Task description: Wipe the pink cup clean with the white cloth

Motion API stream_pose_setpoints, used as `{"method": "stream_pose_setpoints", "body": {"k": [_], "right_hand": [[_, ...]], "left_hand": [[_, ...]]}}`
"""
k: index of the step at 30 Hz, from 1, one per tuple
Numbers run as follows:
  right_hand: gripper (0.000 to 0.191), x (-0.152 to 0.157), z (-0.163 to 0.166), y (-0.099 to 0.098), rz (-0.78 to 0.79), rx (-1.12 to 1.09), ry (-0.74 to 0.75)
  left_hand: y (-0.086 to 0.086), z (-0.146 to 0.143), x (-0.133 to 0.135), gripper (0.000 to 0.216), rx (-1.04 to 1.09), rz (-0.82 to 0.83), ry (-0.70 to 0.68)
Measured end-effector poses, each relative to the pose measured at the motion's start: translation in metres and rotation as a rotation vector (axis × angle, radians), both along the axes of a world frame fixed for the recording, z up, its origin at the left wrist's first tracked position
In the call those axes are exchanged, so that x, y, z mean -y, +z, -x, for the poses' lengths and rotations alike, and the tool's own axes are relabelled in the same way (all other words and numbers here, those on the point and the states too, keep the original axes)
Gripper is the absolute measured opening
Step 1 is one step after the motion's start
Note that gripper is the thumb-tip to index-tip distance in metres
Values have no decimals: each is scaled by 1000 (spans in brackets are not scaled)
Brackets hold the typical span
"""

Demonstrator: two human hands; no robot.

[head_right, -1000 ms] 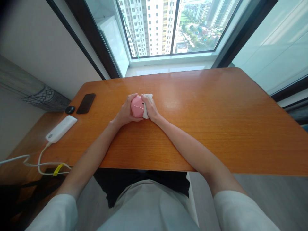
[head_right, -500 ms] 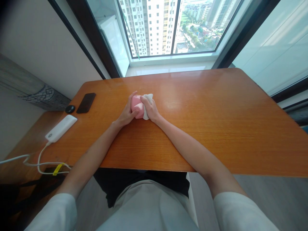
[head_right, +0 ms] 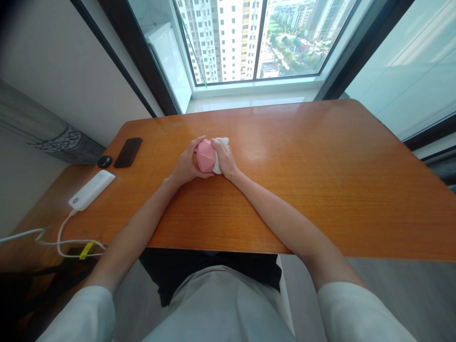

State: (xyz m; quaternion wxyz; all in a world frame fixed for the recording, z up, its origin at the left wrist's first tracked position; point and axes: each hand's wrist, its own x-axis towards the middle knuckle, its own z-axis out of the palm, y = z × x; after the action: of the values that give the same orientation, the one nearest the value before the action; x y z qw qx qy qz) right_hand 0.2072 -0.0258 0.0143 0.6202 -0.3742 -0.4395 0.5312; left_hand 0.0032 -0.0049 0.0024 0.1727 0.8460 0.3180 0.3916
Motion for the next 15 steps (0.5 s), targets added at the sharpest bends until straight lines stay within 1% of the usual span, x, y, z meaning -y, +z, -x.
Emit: {"method": "stream_pose_setpoints", "body": {"k": [3, 5, 7, 9, 12, 15], "right_hand": [[69, 2, 0, 1, -31, 1, -37], [69, 5, 0, 2, -42, 25, -43], [67, 9, -1, 4, -48, 77, -44], [66, 13, -1, 7, -54, 134, -52], [65, 16, -1, 12, -52, 164, -51], [66, 15, 0, 14, -46, 141, -48]], "left_hand": [[2, -5, 1, 133, 71, 76, 16], [2, -8, 0, 126, 123, 184, 19], [1, -9, -1, 113, 167, 300, 27], [-2, -11, -1, 108, 191, 369, 34], [-7, -13, -2, 111, 200, 360, 15], [-13, -13, -2, 115, 207, 284, -32]]}}
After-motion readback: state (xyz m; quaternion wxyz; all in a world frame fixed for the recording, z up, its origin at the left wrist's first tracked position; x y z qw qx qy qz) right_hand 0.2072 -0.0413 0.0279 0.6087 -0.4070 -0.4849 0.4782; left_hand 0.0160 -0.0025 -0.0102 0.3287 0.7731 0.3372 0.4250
